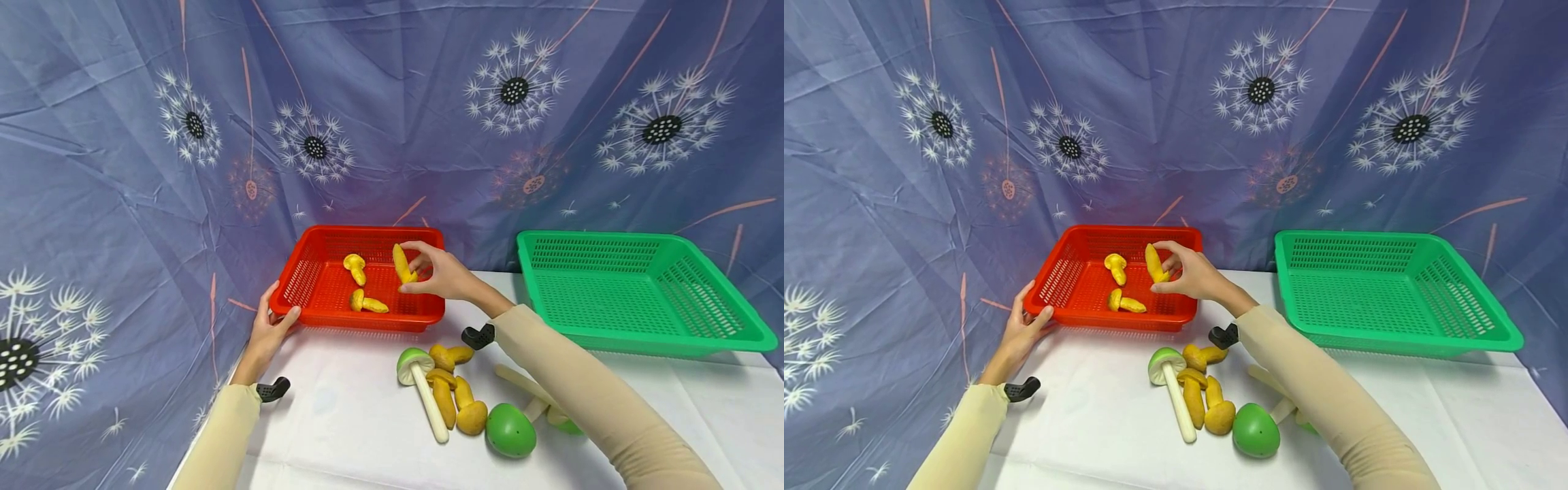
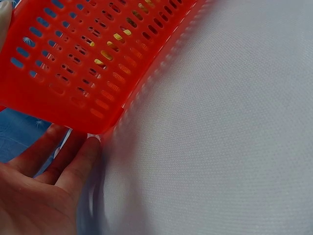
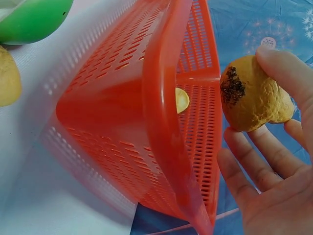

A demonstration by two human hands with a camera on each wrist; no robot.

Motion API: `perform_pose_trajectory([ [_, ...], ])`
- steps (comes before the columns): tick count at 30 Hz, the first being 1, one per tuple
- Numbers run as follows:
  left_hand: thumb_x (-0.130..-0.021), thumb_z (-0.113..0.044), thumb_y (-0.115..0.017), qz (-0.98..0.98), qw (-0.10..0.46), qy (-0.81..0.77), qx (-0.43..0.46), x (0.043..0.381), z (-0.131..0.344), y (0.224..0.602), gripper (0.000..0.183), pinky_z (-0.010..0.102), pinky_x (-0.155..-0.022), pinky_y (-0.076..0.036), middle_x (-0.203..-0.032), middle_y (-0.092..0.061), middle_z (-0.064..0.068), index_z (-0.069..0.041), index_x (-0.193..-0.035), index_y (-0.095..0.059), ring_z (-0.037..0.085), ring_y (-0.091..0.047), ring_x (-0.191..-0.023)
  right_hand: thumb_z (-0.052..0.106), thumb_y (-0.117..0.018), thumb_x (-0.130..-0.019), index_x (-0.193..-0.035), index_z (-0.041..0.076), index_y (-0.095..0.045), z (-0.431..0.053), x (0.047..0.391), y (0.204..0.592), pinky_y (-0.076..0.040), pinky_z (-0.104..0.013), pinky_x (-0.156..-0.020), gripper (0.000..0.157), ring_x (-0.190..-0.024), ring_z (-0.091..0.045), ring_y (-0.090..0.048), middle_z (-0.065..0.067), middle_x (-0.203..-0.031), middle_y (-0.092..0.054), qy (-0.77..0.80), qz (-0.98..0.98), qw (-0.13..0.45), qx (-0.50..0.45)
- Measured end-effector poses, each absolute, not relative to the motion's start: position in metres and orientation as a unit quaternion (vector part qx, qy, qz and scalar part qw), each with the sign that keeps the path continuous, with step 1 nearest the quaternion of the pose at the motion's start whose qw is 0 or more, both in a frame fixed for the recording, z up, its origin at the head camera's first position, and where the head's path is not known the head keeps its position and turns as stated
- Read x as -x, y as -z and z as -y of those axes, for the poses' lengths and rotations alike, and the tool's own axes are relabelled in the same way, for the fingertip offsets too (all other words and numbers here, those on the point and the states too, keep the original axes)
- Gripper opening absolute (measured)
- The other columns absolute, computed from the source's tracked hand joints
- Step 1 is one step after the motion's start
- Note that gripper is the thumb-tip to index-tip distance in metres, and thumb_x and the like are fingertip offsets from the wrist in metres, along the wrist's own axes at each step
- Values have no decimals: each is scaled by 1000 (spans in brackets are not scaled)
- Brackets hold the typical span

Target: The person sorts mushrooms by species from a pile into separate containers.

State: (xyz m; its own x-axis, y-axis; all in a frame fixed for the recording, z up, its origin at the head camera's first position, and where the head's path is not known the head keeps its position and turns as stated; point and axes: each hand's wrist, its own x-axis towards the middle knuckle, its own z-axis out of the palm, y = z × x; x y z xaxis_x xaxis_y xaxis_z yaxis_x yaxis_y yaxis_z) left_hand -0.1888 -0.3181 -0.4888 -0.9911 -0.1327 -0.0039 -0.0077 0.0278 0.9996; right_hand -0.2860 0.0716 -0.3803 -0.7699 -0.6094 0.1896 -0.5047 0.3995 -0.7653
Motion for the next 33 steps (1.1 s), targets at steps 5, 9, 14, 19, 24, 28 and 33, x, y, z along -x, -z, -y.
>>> perform_pose_trajectory([
  [5,-99,-22,-71,718,45,692,-53,188,318,488,84,39,-108,-48,-159,-35,13,-40,-163,-18,12,-56,-119,30,-90,-81,-157,19,-37,-69,286,381,-49,-47,-106,93,-125,-29,-60,-13,-138,-59,439,-838,57,320],
  [9,-100,-21,-70,717,46,693,-51,189,318,488,84,36,-107,-49,-159,-35,13,-40,-163,-18,11,-56,-120,30,-90,-81,-161,19,-30,-70,286,382,-42,-49,-113,101,-140,-32,-49,-12,-156,-44,439,-837,54,321],
  [14,-100,-19,-69,714,47,697,-48,190,318,489,84,44,-111,-45,-160,-34,14,-39,-163,-17,13,-55,-121,26,-90,-81,-161,19,-30,-73,286,384,-40,-50,-114,99,-142,-31,-46,-9,-160,-39,449,-831,62,323],
  [19,-100,-19,-69,714,47,697,-47,189,318,488,85,42,-110,-45,-161,-33,14,-40,-163,-17,12,-55,-122,26,-89,-82,-160,20,-33,-77,287,388,-40,-53,-114,96,-142,-29,-47,-6,-160,-40,449,-829,58,328],
  [24,-100,-20,-69,716,47,695,-47,188,317,488,83,36,-107,-48,-160,-34,15,-39,-163,-18,11,-56,-121,29,-90,-81,-158,21,-37,-86,285,390,-39,-54,-114,94,-141,-31,-48,-4,-160,-41,447,-827,49,338],
  [28,-100,-21,-69,720,54,690,-51,187,316,488,83,23,-100,-50,-159,-36,14,-39,-163,-19,10,-55,-121,33,-89,-81,-158,22,-37,-95,279,389,-38,-53,-115,94,-141,-30,-47,-1,-160,-41,443,-827,48,342],
  [33,-101,-21,-68,715,51,696,-47,187,315,488,83,24,-102,-49,-160,-34,14,-40,-163,-17,10,-53,-123,35,-89,-82,-159,23,-37,-111,268,387,-38,-51,-116,93,-142,-28,-47,0,-160,-41,438,-830,45,343],
])
